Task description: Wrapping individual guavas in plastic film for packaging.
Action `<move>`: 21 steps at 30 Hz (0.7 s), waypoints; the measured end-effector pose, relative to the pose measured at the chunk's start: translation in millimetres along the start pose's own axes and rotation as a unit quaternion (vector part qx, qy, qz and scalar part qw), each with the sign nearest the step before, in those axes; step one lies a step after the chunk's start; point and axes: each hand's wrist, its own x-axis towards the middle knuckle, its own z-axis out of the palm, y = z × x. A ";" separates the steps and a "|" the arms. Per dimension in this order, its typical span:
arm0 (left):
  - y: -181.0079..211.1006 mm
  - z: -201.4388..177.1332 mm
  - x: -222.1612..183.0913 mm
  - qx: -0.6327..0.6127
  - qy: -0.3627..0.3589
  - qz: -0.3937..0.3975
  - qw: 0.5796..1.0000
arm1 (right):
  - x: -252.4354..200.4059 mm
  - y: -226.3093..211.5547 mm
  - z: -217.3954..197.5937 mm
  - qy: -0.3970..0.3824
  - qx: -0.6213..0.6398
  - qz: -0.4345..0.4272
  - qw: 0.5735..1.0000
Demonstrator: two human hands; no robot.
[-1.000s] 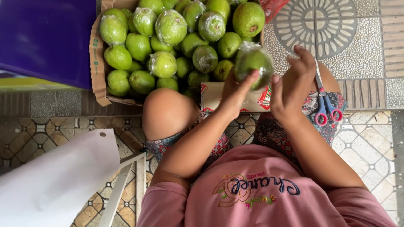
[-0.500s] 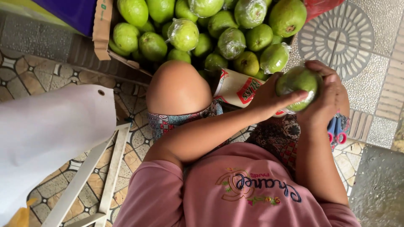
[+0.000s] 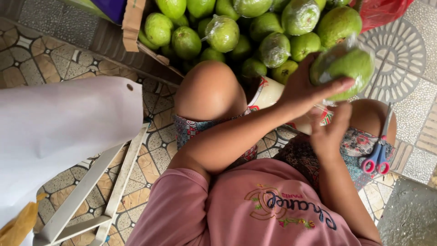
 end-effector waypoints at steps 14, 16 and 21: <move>31.2 -265.1 71.5 0.384 0.356 0.004 0.852 | -1.5 -17.6 33.9 -0.132 -0.249 -0.111 0.953; 16.0 -286.2 74.3 0.371 0.392 -0.084 0.838 | -0.1 -18.2 34.2 -0.123 -0.244 -0.116 0.955; 5.0 -291.0 67.0 0.368 0.425 -0.100 0.821 | 1.5 -22.2 32.8 -0.110 -0.262 -0.128 0.950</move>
